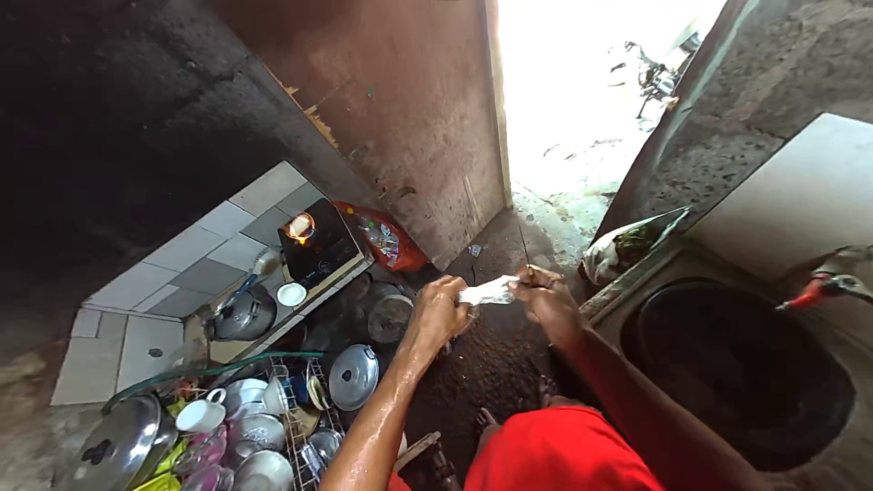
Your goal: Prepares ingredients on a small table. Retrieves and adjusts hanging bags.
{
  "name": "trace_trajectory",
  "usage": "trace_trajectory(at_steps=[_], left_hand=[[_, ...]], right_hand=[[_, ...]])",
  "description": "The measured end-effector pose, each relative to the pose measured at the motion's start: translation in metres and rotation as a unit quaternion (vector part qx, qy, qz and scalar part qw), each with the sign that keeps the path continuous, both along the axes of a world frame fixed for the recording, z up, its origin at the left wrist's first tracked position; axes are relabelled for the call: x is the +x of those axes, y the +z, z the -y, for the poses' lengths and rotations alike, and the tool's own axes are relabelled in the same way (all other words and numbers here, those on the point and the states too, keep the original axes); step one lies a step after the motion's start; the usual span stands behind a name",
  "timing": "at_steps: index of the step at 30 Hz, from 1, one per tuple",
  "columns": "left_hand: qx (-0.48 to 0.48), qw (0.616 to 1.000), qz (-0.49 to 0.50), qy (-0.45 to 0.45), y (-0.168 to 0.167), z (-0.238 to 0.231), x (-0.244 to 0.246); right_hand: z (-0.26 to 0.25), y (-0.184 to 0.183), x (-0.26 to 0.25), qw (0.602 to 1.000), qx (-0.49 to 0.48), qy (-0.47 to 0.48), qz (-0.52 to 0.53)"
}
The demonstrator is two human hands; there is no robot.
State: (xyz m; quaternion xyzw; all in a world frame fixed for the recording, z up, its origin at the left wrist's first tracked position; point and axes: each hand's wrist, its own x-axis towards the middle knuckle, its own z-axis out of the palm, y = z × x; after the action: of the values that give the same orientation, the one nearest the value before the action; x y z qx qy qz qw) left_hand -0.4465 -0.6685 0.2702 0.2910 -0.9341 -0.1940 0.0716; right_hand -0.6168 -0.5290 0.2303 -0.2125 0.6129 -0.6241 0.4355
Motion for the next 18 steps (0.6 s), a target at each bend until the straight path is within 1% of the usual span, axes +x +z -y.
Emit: trace_trajectory(at_steps=[2, 4, 5, 7, 9, 11, 12, 14, 16, 18], left_hand=[[-0.038, 0.999, 0.013, 0.014, 0.009, 0.007, -0.021], [-0.050, 0.998, -0.001, 0.025, 0.024, 0.012, -0.048], [-0.034, 0.999, -0.015, 0.035, 0.034, 0.013, -0.064], [0.041, 0.994, -0.068, 0.075, 0.050, 0.013, -0.097], [0.134, 0.971, -0.170, 0.097, 0.059, 0.006, -0.130], [0.221, 0.924, -0.301, 0.082, 0.068, -0.007, -0.157], [0.262, 0.891, -0.366, 0.065, 0.075, -0.015, -0.168], [0.341, 0.812, -0.473, 0.015, 0.095, -0.030, -0.184], [0.384, 0.737, -0.551, -0.067, 0.120, -0.045, -0.194], [0.387, 0.679, -0.593, -0.193, 0.145, -0.058, -0.196]], right_hand=[[0.000, 0.000, 0.013, 0.992, -0.062, -0.065, 0.091], [0.001, 0.002, 0.020, 0.963, -0.127, -0.123, 0.201], [0.002, 0.003, 0.020, 0.945, -0.151, -0.146, 0.252], [0.006, 0.008, 0.016, 0.906, -0.191, -0.167, 0.339], [0.013, 0.025, 0.012, 0.856, -0.244, -0.192, 0.414], [0.021, 0.046, 0.005, 0.808, -0.322, -0.199, 0.452], [0.023, 0.058, 0.001, 0.788, -0.363, -0.195, 0.457], [0.022, 0.083, -0.013, 0.753, -0.446, -0.189, 0.444], [0.017, 0.110, -0.028, 0.735, -0.519, -0.192, 0.392], [0.012, 0.134, -0.034, 0.721, -0.577, -0.175, 0.342]])
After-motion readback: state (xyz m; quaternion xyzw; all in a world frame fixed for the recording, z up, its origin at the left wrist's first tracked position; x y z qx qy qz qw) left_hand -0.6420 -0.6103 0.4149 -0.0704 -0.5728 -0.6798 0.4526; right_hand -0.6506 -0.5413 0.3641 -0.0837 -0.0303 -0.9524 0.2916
